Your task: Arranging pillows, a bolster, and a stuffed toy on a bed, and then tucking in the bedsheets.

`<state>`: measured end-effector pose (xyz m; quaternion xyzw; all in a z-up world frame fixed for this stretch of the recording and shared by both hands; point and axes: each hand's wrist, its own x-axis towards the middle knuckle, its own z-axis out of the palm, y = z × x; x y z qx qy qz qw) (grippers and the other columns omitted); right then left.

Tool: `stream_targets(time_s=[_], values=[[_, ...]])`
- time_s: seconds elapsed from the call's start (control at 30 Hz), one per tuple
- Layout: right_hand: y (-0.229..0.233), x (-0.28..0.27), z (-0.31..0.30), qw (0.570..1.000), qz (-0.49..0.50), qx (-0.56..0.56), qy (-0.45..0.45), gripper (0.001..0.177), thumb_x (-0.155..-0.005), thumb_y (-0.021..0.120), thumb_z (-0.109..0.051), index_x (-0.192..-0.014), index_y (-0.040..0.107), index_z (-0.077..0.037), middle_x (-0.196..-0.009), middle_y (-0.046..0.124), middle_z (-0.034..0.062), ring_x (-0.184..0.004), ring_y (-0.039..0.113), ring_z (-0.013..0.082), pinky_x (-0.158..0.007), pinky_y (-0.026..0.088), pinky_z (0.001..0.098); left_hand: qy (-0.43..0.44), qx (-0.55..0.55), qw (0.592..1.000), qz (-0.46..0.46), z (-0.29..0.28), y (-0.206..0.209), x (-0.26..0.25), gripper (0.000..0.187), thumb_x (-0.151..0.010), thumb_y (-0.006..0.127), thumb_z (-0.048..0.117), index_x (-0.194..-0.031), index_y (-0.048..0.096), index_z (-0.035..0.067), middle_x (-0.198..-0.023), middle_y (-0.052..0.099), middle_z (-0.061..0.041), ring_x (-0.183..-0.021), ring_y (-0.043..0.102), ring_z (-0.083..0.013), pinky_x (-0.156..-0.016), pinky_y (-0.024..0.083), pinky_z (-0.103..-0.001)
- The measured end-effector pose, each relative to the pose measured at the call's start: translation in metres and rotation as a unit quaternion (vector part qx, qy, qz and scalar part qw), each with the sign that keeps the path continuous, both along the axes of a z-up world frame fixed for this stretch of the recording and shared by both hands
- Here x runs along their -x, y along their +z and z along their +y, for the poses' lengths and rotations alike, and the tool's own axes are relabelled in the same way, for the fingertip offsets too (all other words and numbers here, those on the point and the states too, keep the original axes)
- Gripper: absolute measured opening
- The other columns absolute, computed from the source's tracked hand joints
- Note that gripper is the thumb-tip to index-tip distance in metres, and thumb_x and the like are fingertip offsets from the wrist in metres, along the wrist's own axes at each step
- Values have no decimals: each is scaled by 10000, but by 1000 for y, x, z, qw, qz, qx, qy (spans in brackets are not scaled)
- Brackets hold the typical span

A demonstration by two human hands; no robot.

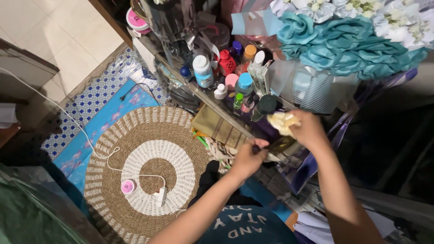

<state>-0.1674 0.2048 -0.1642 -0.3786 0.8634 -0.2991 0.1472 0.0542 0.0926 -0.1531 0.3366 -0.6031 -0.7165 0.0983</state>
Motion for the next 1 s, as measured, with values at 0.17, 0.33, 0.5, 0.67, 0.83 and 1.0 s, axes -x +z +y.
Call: stream_targets(time_s=[0.17, 0.33, 0.5, 0.67, 0.83, 1.0], values=[[69, -44, -55, 971, 223, -22, -87, 383, -721, 712, 38, -1084, 718, -84, -912, 725, 207, -919, 671, 464, -776, 531, 534, -86, -65, 994, 2, 15, -20, 1, 227, -919, 655, 88, -1139, 666, 32, -972, 694, -18, -871, 642, -103, -790, 520, -257], [5, -16, -58, 973, 203, -65, -93, 379, -768, 680, 27, -1143, 641, -8, -951, 701, 257, -907, 675, 479, -764, 531, 555, -138, -9, 990, -11, 13, -23, 18, 246, -922, 646, 139, -1122, 692, 3, -971, 732, -101, -898, 692, -186, -827, 542, -312], [-81, 11, -61, 964, 222, -144, -19, 156, -949, 574, -4, -1037, 697, 32, -932, 721, 271, -866, 730, 431, -750, 593, 507, -235, 306, 917, -106, -2, -65, 77, 426, -878, 631, 159, -1265, 617, -18, -1293, 606, -283, -1186, 614, -441, -1024, 487, -481], [-131, 27, -72, 973, 163, -149, -61, 177, -916, 567, -37, -908, 733, 24, -958, 722, 274, -876, 722, 439, -738, 592, 524, -276, 271, 906, -175, 4, -64, 98, 652, -876, 635, 232, -1433, 416, -27, -1445, 461, -311, -1259, 556, -477, -1050, 468, -482], [-106, 15, -73, 964, 193, -180, 17, 170, -885, 611, -73, -956, 753, -9, -1055, 722, 246, -1053, 691, 408, -945, 559, 485, -263, 255, 917, -158, 11, -86, 83, 917, -860, 703, 325, -1522, 229, -96, -1456, 376, -391, -1296, 490, -502, -1065, 441, -463], [-37, 6, -62, 977, 90, -178, 72, 447, -768, 766, -202, -1170, 658, -38, -1195, 649, 166, -1108, 655, 371, -922, 538, 482, -319, 225, 900, -195, 5, -53, 68, 684, -924, 640, 407, -1394, 493, -68, -1388, 554, -333, -1295, 555, -439, -1078, 458, -445]])
